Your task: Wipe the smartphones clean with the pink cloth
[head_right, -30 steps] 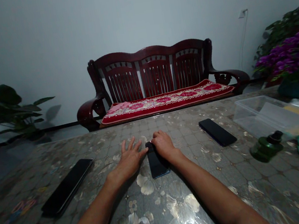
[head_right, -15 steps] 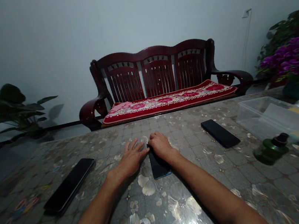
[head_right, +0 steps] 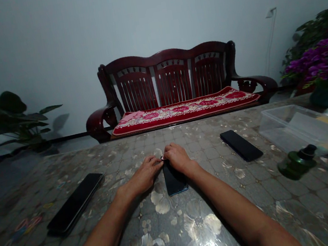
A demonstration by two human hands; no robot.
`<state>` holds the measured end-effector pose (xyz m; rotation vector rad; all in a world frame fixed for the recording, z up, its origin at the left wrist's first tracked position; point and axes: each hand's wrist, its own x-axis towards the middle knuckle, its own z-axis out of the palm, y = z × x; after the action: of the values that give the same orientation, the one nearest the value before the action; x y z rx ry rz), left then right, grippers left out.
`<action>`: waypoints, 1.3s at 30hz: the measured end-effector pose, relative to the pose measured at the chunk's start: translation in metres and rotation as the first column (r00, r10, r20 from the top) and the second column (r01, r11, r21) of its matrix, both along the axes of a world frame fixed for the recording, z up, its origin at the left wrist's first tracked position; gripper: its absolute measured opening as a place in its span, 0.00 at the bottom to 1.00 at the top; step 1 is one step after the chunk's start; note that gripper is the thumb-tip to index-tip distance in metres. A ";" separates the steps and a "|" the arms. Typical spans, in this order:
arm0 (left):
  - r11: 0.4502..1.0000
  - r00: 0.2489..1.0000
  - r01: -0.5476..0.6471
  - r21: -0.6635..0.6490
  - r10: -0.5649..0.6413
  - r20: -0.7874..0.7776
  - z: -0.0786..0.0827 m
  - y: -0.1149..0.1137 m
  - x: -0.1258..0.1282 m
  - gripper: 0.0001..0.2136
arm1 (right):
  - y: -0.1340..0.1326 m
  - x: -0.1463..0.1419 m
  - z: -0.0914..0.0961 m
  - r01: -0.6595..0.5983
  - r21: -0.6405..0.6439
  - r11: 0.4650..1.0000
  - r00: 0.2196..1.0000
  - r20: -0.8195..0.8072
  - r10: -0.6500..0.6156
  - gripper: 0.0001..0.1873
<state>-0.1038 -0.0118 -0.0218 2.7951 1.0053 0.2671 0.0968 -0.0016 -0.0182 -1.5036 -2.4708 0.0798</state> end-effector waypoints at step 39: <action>0.990 0.962 0.125 -0.065 -0.105 0.250 -0.012 0.047 0.002 0.24 | -0.043 0.012 -0.004 -0.066 0.050 0.997 0.997 -0.037 0.067 0.14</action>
<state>-0.1019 0.0355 -0.0340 2.6526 0.7756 0.5310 0.1088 -0.0446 -0.0226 -1.3875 -2.4741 0.0598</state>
